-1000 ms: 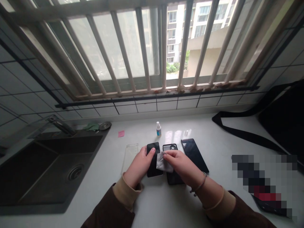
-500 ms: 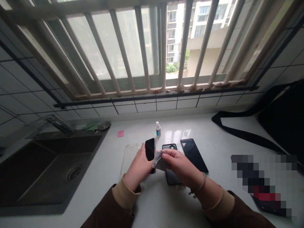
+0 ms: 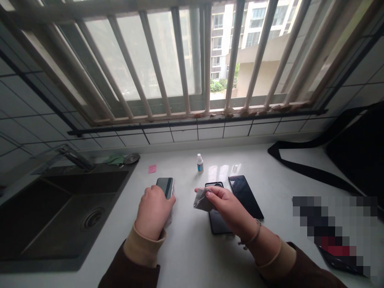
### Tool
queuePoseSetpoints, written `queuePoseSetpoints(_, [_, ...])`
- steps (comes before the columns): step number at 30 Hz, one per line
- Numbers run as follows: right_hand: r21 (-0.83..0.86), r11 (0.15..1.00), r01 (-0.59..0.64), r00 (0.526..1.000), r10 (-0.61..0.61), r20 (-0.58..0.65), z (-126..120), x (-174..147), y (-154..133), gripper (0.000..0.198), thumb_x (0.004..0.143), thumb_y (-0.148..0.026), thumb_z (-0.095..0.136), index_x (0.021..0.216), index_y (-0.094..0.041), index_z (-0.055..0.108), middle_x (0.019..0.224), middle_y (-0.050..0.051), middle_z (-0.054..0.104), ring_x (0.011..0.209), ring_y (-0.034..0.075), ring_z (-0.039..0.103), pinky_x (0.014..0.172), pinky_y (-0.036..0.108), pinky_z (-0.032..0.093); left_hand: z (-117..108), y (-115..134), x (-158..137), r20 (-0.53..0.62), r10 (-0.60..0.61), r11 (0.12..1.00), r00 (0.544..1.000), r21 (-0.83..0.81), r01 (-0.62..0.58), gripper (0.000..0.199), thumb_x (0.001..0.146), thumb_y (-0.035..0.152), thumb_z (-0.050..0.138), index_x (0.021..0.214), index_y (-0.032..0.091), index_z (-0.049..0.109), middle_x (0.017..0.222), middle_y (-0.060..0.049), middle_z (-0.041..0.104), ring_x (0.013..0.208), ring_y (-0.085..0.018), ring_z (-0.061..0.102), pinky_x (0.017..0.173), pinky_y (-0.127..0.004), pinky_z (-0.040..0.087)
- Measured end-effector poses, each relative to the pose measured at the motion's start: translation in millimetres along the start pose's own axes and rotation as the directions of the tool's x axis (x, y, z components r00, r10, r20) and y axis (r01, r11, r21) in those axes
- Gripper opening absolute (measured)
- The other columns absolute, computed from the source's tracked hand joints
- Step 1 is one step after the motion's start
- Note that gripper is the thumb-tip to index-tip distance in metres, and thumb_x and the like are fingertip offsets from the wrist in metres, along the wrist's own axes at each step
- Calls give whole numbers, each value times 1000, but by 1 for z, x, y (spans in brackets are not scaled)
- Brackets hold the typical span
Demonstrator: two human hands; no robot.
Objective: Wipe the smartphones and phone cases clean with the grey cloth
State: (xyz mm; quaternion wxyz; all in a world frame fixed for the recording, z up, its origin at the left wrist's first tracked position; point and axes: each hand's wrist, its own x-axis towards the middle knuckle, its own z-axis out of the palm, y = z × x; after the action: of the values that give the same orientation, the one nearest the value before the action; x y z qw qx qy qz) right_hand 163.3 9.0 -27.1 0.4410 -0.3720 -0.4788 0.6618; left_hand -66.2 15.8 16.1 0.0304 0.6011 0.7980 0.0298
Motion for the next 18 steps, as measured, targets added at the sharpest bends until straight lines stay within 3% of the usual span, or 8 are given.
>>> queuePoseSetpoints(5, [29, 1000, -8, 1000, 8, -6, 0, 2, 2, 55, 87, -63, 78, 116, -17, 82, 109, 14, 80, 107, 30, 74, 108, 53, 52, -2, 3, -3, 108, 10, 1000, 994, 28, -13, 48, 93, 46, 65, 114, 2, 70, 109, -27, 71, 106, -39, 71, 88, -39, 51])
queuePoseSetpoints(10, [23, 1000, -13, 1000, 14, -6, 0, 2, 3, 52, 87, -62, 78, 114, -18, 83, 108, 14, 80, 105, 30, 74, 108, 55, 51, -3, 1, -2, 105, -19, 995, 994, 99, 8, 49, 96, 46, 64, 116, 2, 70, 112, -24, 72, 106, -35, 72, 90, -37, 51])
queuePoseSetpoints(18, [20, 1000, -5, 1000, 5, 7, -2, 3, 6, 51, 89, -63, 76, 115, -19, 83, 111, 14, 79, 110, 32, 73, 107, 55, 51, 1, 0, -3, 82, 40, 986, 996, 160, -53, 48, 95, 47, 66, 111, 2, 74, 112, -24, 73, 110, -35, 71, 94, -37, 50])
